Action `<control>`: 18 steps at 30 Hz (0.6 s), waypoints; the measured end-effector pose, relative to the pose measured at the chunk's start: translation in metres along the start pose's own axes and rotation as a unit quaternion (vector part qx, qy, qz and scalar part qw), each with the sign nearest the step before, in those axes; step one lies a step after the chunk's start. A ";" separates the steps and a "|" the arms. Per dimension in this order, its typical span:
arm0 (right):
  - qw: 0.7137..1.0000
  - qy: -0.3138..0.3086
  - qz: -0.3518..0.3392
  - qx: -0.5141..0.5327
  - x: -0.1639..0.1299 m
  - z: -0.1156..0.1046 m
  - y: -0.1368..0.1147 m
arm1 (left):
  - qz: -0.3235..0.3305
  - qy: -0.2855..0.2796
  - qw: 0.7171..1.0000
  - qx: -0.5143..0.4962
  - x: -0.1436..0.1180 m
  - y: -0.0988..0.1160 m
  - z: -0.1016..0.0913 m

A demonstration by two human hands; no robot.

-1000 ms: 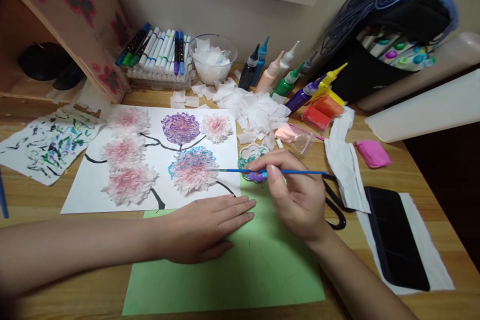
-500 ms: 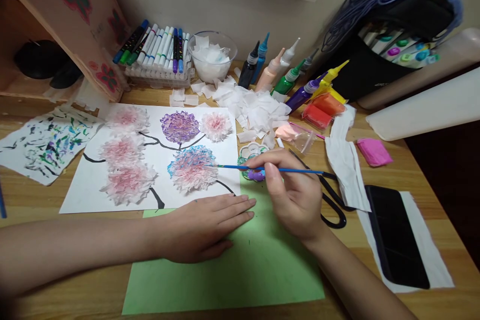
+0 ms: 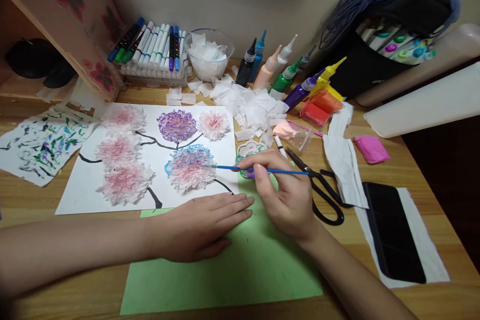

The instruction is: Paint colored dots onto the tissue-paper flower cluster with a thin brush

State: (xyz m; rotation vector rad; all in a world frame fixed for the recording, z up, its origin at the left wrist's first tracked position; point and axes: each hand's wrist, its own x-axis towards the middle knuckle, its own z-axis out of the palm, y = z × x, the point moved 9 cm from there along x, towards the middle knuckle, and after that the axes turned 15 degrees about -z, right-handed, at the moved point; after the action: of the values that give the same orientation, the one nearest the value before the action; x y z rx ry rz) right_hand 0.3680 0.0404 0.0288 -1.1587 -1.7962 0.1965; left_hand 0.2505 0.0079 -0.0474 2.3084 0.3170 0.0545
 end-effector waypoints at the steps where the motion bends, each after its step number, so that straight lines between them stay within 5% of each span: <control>1: 1.000 0.009 0.001 0.001 0.000 -0.002 0.000 | 0.000 -0.001 1.000 0.001 0.000 0.000 0.000; 9: 1.000 0.005 0.004 0.005 0.003 0.000 -0.003 | -0.009 -0.022 0.999 0.030 0.001 0.000 0.001; 14: 0.976 0.210 0.006 -0.051 0.010 -0.057 -0.004 | -0.007 -0.026 0.999 0.036 0.000 -0.001 0.003; 18: 0.971 0.221 0.051 -0.070 0.014 -0.084 0.012 | -0.007 -0.017 0.998 0.054 -0.001 -0.002 0.004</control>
State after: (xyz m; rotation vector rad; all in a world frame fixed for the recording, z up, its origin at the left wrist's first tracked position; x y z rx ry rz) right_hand 0.4397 0.0291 0.0753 -1.2796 -1.3754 -0.1254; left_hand 0.2498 0.0061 -0.0514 2.4112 0.3249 -0.0099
